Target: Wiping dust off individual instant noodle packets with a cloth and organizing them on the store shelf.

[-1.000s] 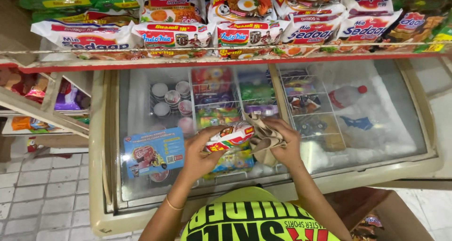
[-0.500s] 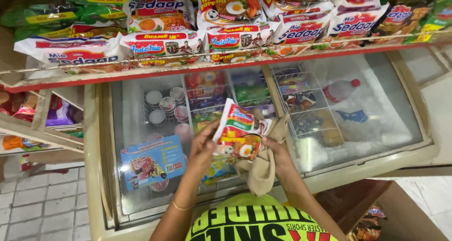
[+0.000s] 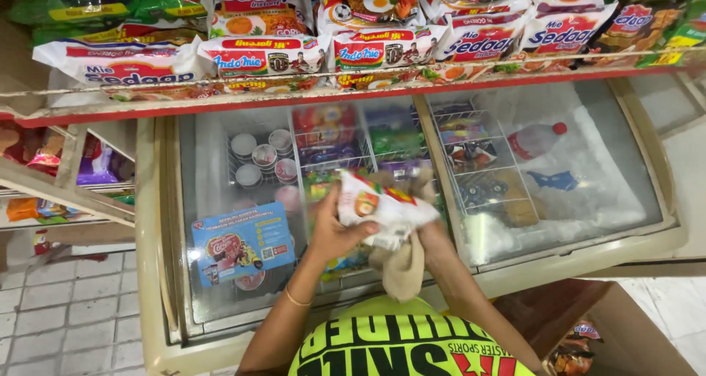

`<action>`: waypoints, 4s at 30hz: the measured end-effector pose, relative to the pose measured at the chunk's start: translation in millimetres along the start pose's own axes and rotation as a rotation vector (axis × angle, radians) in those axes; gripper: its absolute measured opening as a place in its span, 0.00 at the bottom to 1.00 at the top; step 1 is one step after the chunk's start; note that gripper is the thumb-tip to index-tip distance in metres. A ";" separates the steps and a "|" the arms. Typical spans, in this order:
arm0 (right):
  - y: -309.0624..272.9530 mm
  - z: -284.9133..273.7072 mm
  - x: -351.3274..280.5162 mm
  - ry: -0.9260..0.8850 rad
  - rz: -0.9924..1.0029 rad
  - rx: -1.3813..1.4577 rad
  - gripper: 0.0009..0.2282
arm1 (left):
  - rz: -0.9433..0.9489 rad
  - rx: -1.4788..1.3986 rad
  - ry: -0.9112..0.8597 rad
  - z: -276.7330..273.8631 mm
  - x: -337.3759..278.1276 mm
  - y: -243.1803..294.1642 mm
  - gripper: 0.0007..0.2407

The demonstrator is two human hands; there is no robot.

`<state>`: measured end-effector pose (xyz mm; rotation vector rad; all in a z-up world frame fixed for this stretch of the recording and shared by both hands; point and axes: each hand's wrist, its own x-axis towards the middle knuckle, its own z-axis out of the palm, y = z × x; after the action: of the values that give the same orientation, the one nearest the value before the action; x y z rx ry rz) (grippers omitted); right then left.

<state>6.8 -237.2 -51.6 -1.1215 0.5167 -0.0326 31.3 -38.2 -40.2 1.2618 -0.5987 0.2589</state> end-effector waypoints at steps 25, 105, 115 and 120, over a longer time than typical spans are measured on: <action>-42.9 -0.6 -36.2 -0.381 -1.159 -0.465 0.17 | -0.213 0.004 0.647 12.1 9.3 19.9 0.23; -230.8 228.6 66.5 -0.714 -0.519 -0.872 0.21 | -0.075 1.025 0.266 -170.7 276.3 126.9 0.19; -222.8 226.0 67.8 -0.675 -0.611 -1.037 0.23 | -0.116 1.126 0.119 -190.9 274.1 102.9 0.20; -219.3 217.1 56.0 -0.679 -0.664 -1.033 0.22 | -0.151 1.207 0.157 -161.5 261.9 125.9 0.19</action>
<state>195.8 -166.3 188.4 -2.1515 -0.5530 0.0462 228.5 115.9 178.6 2.4007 -0.1587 0.6351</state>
